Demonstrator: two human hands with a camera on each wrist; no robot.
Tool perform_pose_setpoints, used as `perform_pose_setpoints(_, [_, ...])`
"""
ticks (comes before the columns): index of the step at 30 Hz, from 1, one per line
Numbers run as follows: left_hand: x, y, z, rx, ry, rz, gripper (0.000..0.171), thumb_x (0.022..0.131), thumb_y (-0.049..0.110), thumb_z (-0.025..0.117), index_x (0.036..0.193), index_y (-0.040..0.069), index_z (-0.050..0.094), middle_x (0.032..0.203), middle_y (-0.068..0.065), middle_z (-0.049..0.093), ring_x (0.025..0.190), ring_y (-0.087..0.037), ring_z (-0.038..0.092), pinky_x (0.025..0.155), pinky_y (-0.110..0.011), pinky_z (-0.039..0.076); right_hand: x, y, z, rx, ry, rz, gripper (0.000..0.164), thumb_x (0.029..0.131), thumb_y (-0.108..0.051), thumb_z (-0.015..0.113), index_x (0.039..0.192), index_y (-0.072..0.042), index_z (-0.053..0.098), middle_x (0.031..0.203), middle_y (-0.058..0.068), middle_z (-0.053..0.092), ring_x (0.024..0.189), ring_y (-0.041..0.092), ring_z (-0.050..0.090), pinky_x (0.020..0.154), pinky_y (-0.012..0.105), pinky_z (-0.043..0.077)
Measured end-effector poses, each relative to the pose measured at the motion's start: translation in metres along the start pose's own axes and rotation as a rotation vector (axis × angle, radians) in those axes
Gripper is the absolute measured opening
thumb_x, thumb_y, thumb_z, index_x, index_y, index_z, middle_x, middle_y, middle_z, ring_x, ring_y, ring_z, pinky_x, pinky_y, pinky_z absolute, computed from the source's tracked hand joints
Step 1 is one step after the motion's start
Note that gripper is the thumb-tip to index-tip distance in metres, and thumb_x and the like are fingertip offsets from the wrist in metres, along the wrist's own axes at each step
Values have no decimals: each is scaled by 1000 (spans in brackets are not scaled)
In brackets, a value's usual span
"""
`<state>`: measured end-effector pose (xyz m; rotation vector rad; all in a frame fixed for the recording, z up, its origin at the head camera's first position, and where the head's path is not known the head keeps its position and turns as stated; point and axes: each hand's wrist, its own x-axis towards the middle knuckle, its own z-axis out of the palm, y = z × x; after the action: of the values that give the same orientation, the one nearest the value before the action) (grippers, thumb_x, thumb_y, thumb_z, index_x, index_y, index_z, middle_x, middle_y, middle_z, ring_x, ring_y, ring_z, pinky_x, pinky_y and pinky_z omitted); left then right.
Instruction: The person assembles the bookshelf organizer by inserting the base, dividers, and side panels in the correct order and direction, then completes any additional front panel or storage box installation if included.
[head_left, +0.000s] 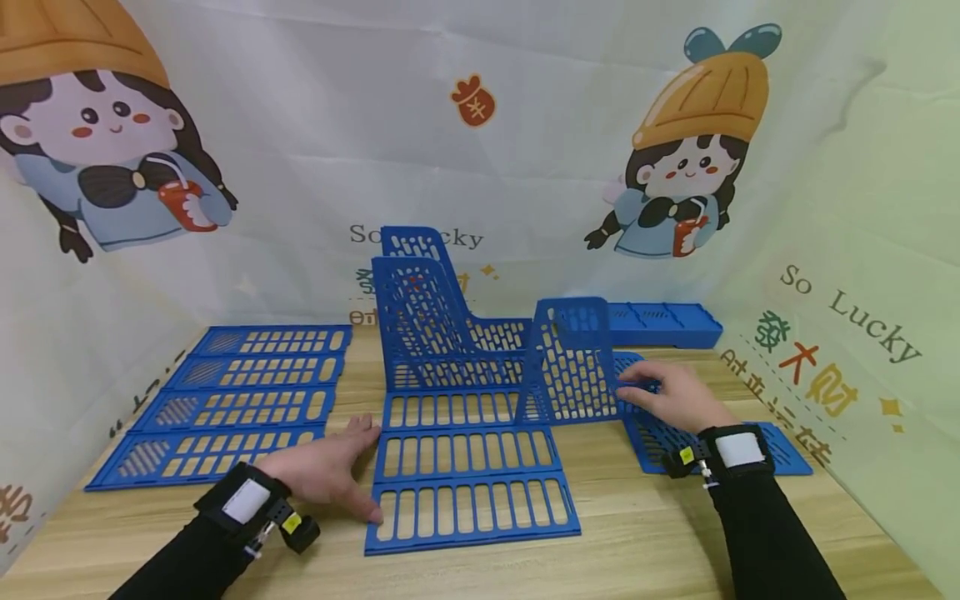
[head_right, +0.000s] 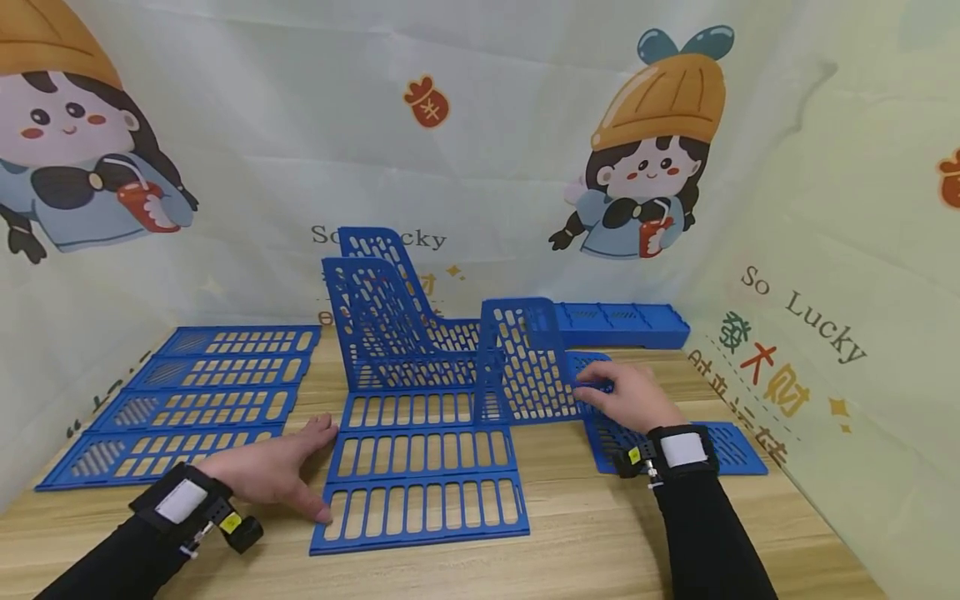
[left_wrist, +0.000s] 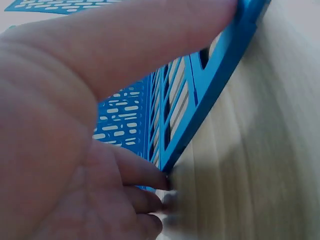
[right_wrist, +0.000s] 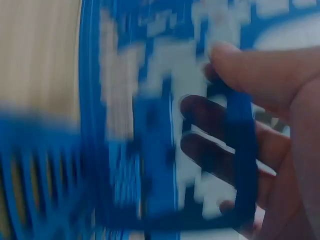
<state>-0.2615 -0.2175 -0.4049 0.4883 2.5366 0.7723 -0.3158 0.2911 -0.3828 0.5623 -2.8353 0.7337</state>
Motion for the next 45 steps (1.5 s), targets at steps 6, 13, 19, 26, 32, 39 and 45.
perform_pose_setpoints(6, [3,-3,1,-4,28,23,113,87,41,94,169,-6,33,180,-31,17,167,-56,9,133,-76,10,-13,27,0,85,5,90,24,106,-23,76,125,-10,81,130,19,77,121,40,72,97,56,61])
perform_pose_setpoints(13, [4,-1,3,-31,33,42,110,88,38,93,169,-7,32,181,-28,18,168,-55,10,133,-75,11,8,-10,37,188,-19,7,19,106,-20,74,122,-12,82,116,8,80,90,16,66,78,35,55])
perform_pose_setpoints(19, [4,0,4,-27,19,31,114,87,39,93,170,-5,29,182,-27,15,168,-54,9,133,-74,11,17,-33,55,214,-55,12,29,108,-22,72,136,-14,75,136,11,76,104,21,72,84,37,57])
perform_pose_setpoints(26, [2,-4,-3,-24,-29,21,121,80,28,99,173,0,27,184,-24,11,169,-52,6,132,-78,8,7,-9,35,180,-122,59,13,108,-18,71,112,-7,71,95,5,70,79,19,60,70,30,45])
perform_pose_setpoints(32, [5,-4,-1,-27,-17,22,118,77,24,101,170,-2,33,183,-23,15,169,-54,7,132,-78,7,8,-10,39,152,-92,52,29,108,-15,70,82,-6,60,80,5,70,66,16,42,64,29,31])
perform_pose_setpoints(39, [5,-2,0,-2,19,-16,119,73,25,103,169,0,37,183,-19,19,169,-52,9,132,-78,8,22,-47,68,203,-57,13,28,109,-16,70,84,-3,69,91,9,82,67,14,55,62,27,33])
perform_pose_setpoints(45, [4,-2,0,-37,7,-34,122,75,21,102,171,0,31,183,-23,16,169,-53,6,132,-78,6,26,-60,80,213,-6,73,20,106,-18,74,88,-11,79,91,3,82,77,15,65,69,31,47])
